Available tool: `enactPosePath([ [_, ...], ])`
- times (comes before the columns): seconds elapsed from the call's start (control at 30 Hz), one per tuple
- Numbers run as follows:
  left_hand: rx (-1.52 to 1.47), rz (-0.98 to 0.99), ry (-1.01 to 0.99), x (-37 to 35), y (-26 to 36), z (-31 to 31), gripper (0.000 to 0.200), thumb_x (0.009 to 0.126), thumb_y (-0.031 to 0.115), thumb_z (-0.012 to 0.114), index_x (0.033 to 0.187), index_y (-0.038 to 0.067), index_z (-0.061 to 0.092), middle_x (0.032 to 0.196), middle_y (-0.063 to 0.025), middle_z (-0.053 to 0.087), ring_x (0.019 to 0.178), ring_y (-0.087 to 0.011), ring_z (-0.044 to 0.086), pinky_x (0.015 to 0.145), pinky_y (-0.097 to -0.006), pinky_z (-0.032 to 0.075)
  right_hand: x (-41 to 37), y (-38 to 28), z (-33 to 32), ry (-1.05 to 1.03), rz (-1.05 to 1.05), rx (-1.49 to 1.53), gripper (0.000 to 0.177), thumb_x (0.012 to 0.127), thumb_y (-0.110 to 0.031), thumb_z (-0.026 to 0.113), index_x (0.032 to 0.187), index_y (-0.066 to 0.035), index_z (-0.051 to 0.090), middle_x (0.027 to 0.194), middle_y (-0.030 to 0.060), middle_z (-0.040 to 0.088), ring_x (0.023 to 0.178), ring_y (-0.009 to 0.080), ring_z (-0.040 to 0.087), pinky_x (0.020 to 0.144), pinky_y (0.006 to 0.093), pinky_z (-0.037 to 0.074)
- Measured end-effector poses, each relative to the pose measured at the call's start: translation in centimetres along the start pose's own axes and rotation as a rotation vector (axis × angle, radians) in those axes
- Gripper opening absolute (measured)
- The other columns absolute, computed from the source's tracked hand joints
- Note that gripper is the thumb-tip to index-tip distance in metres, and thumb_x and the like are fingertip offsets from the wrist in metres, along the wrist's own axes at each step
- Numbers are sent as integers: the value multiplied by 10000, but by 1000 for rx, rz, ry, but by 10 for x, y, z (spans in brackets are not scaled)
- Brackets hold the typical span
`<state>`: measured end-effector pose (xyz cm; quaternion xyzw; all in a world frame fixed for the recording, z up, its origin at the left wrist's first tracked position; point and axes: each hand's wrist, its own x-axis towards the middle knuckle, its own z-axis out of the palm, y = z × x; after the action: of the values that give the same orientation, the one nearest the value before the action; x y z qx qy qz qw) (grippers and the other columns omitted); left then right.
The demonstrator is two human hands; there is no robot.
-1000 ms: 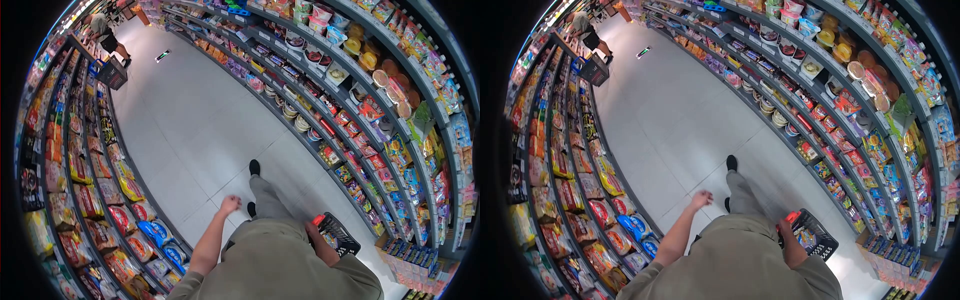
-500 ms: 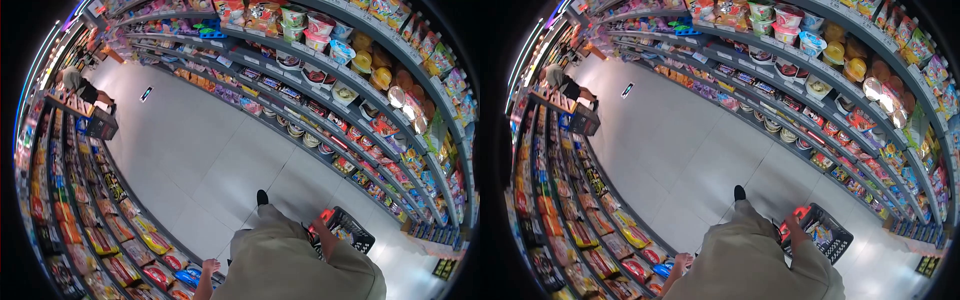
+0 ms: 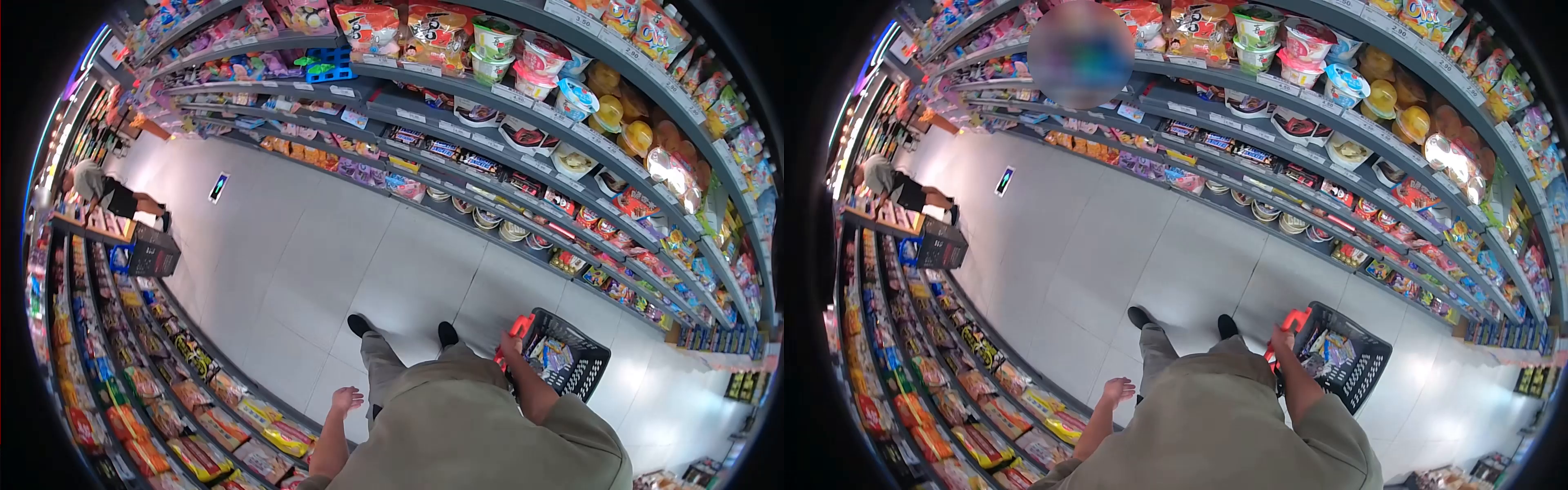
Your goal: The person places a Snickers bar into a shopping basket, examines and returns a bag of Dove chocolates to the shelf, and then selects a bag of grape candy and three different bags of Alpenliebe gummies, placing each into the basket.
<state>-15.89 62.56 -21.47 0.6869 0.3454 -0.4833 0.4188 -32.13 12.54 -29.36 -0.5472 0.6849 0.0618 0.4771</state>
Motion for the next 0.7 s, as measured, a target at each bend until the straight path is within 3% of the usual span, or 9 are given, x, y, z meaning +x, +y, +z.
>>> enactPosePath([
  [0.2, 79, -71, -32, 64, 35, -110, 319, 931, 233, 500, 1093, -34, 565, 1011, -207, 662, 840, -293, 667, 701, -402, 550, -63, -39, 72, 53, 25, 57, 437, 839, -437, 605, 753, -9, 596, 572, 118, 612, 491, 248, 623, 479, 409, 496],
  [0.3, 51, 11, -73, 115, 67, -177, 298, 928, 223, 503, 1071, -30, 568, 949, -196, 662, 771, -289, 667, 651, -398, 552, -76, -54, 105, 85, 111, 89, 346, 837, -386, 623, 799, -46, 576, 546, 83, 565, 461, 218, 587, 446, 385, 472],
  [0.37, 520, 495, -345, 144, 100, -222, 251, 922, 183, 493, 1029, -26, 581, 875, -171, 664, 684, -262, 667, 586, -352, 552, -78, -46, 126, 24, 152, 160, 306, 836, -348, 621, 806, -46, 584, 547, 77, 557, 469, 212, 583, 438, 366, 468],
  [0.43, 37, 228, 9, 142, 152, -221, 234, 915, 155, 482, 1004, -28, 597, 836, -154, 672, 614, -226, 656, 532, -304, 535, -104, -62, 138, 41, 142, 158, 292, 828, -326, 624, 754, -47, 578, 548, 71, 543, 470, 204, 573, 432, 354, 465],
  [0.57, 180, 286, 19, 121, 258, -219, 234, 911, 160, 490, 988, -27, 608, 830, -140, 677, 621, -196, 656, 538, -295, 534, -109, -63, 168, 180, 85, 11, 345, 819, -367, 642, 711, -48, 570, 537, 61, 528, 437, 183, 543, 423, 348, 456],
  [0.63, 210, 345, -79, 131, 286, -212, 260, 877, 191, 552, 1029, -16, 594, 897, -162, 680, 686, -223, 670, 609, -316, 562, -115, -72, 175, 129, 46, 7, 441, 808, -476, 623, 802, -36, 634, 661, 106, 626, 590, 243, 648, 537, 394, 516],
  [0.67, 245, 346, -86, 142, 297, -208, 265, 890, 202, 531, 1042, -7, 592, 896, -161, 680, 670, -225, 667, 606, -320, 561, -148, -104, 172, 244, 5, -314, 554, 811, -551, 556, 946, -26, 674, 888, 177, 688, 858, 317, 690, 713, 436, 537],
  [0.7, 277, 355, -130, 151, 308, -203, 265, 890, 202, 531, 1042, -7, 592, 896, -161, 680, 670, -225, 667, 606, -320, 561, -186, -149, 166, 135, 141, -288, 616, 825, -560, 492, 1057, -17, 666, 1063, 226, 663, 1059, 369, 630, 849, 455, 505],
])
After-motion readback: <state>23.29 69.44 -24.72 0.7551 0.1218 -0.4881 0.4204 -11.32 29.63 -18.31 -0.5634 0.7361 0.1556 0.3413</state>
